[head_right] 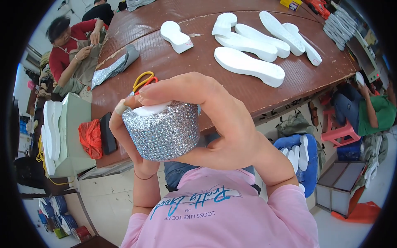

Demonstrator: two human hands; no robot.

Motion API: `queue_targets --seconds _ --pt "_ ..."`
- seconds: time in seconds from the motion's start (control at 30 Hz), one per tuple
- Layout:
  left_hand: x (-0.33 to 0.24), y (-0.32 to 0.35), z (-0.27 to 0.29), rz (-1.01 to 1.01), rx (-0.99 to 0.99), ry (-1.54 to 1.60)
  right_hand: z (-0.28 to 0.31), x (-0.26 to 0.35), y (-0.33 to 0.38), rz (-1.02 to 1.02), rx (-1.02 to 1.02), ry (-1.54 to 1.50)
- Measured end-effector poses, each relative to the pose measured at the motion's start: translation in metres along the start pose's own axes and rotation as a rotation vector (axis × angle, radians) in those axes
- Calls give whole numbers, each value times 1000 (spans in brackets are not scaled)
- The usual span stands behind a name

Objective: Applying a decorative glittery fabric strip to the sole of a platform shoe.

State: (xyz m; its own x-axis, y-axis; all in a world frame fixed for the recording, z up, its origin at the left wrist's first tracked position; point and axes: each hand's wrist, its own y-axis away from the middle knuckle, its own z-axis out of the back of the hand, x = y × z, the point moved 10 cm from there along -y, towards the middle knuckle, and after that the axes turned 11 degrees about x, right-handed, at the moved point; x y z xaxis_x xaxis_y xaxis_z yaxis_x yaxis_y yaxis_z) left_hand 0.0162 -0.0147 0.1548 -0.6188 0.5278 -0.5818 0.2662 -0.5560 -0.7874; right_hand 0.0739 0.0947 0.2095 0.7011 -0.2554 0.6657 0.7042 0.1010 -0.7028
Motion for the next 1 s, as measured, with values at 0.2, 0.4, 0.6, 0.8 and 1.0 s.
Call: queue_targets --seconds 0.2,0.4,0.6,0.8,1.0 --pt "-10 -12 4 -102 -57 178 -1 -4 4 -9 -9 -27" --pt "-14 -7 4 -29 19 42 3 -9 9 7 -31 -91" --pt "-14 -8 9 216 -34 -100 6 -22 19 115 -6 -65" --pt "-13 -4 10 80 -31 -137 6 -16 22 -9 -160 78" --pt "-18 -8 5 179 66 -337 -14 -5 11 -51 243 526"
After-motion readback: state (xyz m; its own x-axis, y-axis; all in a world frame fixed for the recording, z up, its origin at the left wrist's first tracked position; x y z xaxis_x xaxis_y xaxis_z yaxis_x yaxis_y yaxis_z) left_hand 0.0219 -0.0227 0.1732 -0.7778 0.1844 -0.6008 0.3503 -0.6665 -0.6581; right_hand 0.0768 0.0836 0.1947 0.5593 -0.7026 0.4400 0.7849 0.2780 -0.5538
